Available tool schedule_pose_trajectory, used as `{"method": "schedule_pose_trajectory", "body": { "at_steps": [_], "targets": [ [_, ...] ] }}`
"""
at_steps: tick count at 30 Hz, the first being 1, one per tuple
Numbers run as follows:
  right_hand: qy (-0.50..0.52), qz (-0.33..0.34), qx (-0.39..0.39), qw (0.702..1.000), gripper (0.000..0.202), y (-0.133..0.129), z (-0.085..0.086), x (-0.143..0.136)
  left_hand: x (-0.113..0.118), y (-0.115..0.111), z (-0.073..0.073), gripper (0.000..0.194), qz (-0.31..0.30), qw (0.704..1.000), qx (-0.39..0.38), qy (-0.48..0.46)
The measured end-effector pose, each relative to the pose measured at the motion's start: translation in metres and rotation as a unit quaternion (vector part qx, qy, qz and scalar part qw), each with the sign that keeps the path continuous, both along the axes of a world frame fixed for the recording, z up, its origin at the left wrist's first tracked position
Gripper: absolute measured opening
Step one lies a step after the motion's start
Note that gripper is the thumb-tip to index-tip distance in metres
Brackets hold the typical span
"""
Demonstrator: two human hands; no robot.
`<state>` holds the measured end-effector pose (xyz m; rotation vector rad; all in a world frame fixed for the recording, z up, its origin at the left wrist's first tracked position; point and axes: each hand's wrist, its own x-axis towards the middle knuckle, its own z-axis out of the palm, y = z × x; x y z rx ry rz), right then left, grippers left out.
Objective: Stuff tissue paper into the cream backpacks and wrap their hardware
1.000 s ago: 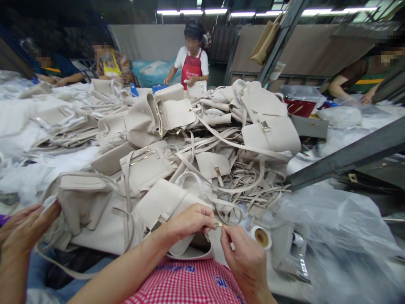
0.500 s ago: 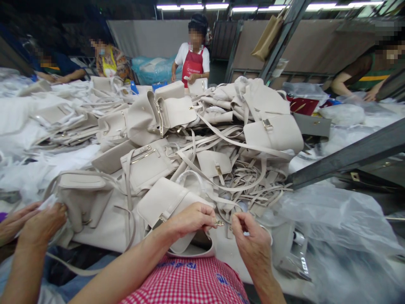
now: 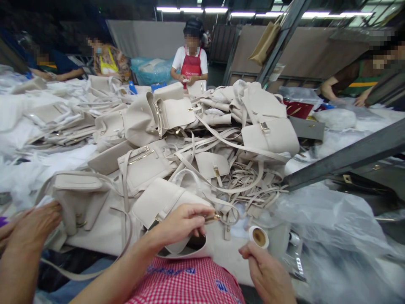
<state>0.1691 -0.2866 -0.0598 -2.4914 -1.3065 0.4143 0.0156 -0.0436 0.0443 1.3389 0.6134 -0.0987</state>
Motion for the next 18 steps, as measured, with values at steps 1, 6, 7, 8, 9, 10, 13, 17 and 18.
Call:
{"method": "schedule_pose_trajectory", "body": {
  "at_steps": [1, 6, 7, 8, 9, 10, 13, 17, 18],
  "targets": [
    [0.032, 0.006, -0.009, 0.999, 0.024, 0.000, 0.004, -0.004, -0.009, 0.002, 0.007, 0.050, 0.020, 0.999, 0.032, 0.002],
    [0.043, -0.008, -0.083, 0.996, 0.034, -0.017, -0.011, -0.012, -0.066, 0.024, 0.022, 0.044, 0.189, 0.952, 0.236, 0.048],
    [0.033, -0.020, -0.080, 0.996, 0.039, -0.025, -0.019, -0.011, -0.077, 0.029, 0.020, 0.043, 0.221, 0.936, 0.267, 0.061],
    [0.027, -0.032, -0.075, 0.996, 0.042, -0.034, -0.028, -0.008, -0.087, 0.032, 0.017, 0.041, 0.247, 0.920, 0.295, 0.074],
    [0.025, -0.043, -0.073, 0.996, 0.044, -0.044, -0.037, -0.005, -0.095, 0.035, 0.013, 0.038, 0.274, 0.903, 0.319, 0.084],
    [0.023, -0.048, -0.074, 0.996, 0.044, -0.054, -0.046, -0.002, -0.102, 0.036, 0.009, 0.036, 0.300, 0.887, 0.338, 0.095],
    [0.013, -0.028, -0.075, 0.997, 0.033, -0.082, -0.069, 0.006, -0.115, 0.032, -0.003, 0.037, 0.363, 0.844, 0.371, 0.134],
    [-0.008, -0.035, -0.078, 0.996, 0.037, -0.089, -0.092, 0.012, -0.124, 0.021, -0.024, 0.040, 0.327, 0.847, 0.387, 0.164],
    [-0.014, -0.055, -0.084, 0.995, 0.038, -0.084, -0.095, 0.012, -0.125, 0.019, -0.031, 0.040, 0.306, 0.855, 0.386, 0.162]
  ]
}}
